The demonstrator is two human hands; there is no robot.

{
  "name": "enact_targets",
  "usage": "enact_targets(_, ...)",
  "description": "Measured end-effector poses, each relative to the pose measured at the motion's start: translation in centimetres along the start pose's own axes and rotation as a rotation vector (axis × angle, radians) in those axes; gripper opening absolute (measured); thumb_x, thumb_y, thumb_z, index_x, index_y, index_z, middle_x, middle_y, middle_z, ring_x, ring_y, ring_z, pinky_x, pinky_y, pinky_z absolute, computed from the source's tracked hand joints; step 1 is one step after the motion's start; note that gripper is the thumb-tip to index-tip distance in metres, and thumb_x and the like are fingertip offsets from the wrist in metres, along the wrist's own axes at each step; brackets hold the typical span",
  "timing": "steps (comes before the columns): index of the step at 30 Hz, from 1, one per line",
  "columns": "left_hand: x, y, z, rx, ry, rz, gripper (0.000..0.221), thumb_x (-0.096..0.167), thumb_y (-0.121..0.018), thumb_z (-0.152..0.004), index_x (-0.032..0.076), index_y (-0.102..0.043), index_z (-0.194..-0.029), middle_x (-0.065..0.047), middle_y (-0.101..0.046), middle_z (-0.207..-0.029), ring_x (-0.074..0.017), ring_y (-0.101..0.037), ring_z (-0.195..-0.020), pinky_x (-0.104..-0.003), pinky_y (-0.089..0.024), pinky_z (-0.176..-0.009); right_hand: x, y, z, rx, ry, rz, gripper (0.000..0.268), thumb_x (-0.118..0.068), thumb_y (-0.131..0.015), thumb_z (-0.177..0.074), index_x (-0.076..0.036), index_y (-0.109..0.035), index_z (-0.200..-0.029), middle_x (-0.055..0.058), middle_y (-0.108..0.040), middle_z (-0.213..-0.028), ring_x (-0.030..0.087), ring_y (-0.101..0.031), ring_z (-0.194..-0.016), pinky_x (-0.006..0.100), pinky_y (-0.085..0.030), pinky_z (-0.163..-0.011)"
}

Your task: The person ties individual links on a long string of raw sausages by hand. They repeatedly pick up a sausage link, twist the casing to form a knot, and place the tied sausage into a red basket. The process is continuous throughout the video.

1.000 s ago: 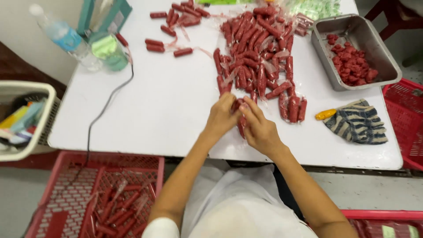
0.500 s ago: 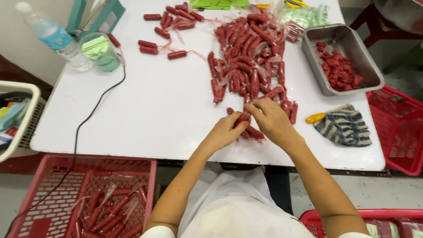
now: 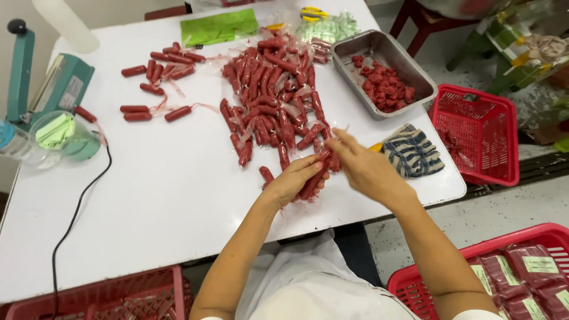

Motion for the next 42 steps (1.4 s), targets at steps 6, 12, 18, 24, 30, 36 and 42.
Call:
enact_targets(6, 0.8, 3.4, -1.2, 0.147, -0.145, -0.529, 0.022, 0.012, -0.049, -0.104, 0.005, -0.070, -0.105, -0.010, -0.068, -0.078, -0.0201, -0.069, -0.065, -0.030, -0.058, -0.058, -0.6, -6.8, -2.0, 0.021, 0.162, -0.023, 0.041, -0.021, -0.057, -0.098, -0.006, -0.050, -0.136, 0.013, -0.053, -0.123, 0.037, -0.064, -0.100, 0.046, -0.056, -0.072)
enact_targets(12, 7.4, 1.7, 4.0, 0.267, -0.220, -1.152, 0.025, 0.015, -0.041, -0.099, 0.004, -0.063, -0.094, -0.016, -0.061, -0.082, -0.0385, -0.068, -0.077, -0.050, -0.055, -0.068, 1.1, -10.8, -4.1, 0.257, 0.495, 0.086, 0.012, -0.018, -0.062, -0.094, -0.009, -0.057, -0.089, 0.005, -0.048, -0.085, 0.033, -0.056, -0.082, 0.042, -0.044, -0.065)
enact_targets(18, 3.8, 0.0, -3.8, 0.146, -0.066, -0.041, 0.023, 0.026, -0.055, -0.088, 0.014, -0.052, -0.069, -0.001, -0.047, -0.059, -0.0163, -0.057, -0.054, -0.029, -0.050, -0.048, 5.5, -5.7, -6.8, 0.274, 0.650, -0.163, 0.007, -0.013, -0.056, -0.092, -0.007, -0.057, -0.087, 0.011, -0.059, -0.096, 0.039, -0.062, -0.103, 0.046, -0.048, -0.086)
enact_targets(24, 6.5, -5.6, -10.5, -0.061, 0.043, 0.453, 0.023, 0.028, -0.053, -0.087, 0.018, -0.041, -0.071, 0.002, -0.042, -0.064, -0.0145, -0.054, -0.060, -0.027, -0.046, -0.055, 17.6, -3.5, -7.8, 0.368, 0.574, 0.046, 0.016, -0.018, -0.052, -0.100, -0.008, -0.056, -0.088, 0.011, -0.064, -0.103, 0.038, -0.063, -0.110, 0.050, -0.046, -0.091)
enact_targets(30, 8.6, -7.7, -11.2, 0.044, 0.120, 0.663, 0.024, 0.019, -0.049, -0.087, 0.016, -0.039, -0.065, 0.000, -0.042, -0.060, -0.0156, -0.041, -0.055, -0.026, -0.039, -0.050, 21.8, -2.5, -8.9, 0.247, 0.460, 0.223, 0.005, -0.006, -0.053, -0.090, -0.005, -0.050, -0.086, 0.014, -0.062, -0.097, 0.030, -0.054, -0.094, 0.041, -0.044, -0.082)
enact_targets(36, 1.1, -2.6, -1.0, -0.002, 0.252, 0.170, 0.020, 0.020, -0.056, -0.086, 0.011, -0.047, -0.069, -0.009, -0.049, -0.056, -0.0303, -0.063, -0.057, -0.035, -0.053, -0.053, 31.3, -12.4, -5.6, 0.072, 0.015, 0.383, 0.020, -0.010, -0.062, -0.091, -0.017, -0.057, -0.109, 0.015, -0.054, -0.108, 0.040, -0.059, -0.099, 0.053, -0.048, -0.082)
enact_targets(42, -5.7, 4.7, 6.4, 0.247, 0.426, 0.051, 0.020, 0.018, -0.056, -0.091, 0.004, -0.053, -0.077, -0.024, -0.071, -0.079, -0.0311, -0.075, -0.074, -0.039, -0.062, -0.065, 24.4, -16.3, -4.9, 0.281, -0.218, -0.234, 0.026, -0.005, -0.065, -0.099, -0.011, -0.071, -0.124, 0.017, -0.062, -0.105, 0.040, -0.064, -0.093, 0.047, -0.053, -0.080)
Point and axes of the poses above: each hand's wrist, its own z-axis away from the middle knuckle, its own y-axis out of the back of the hand, x = y × z, the point moved 3 cm from there along -z, towards the middle knuckle
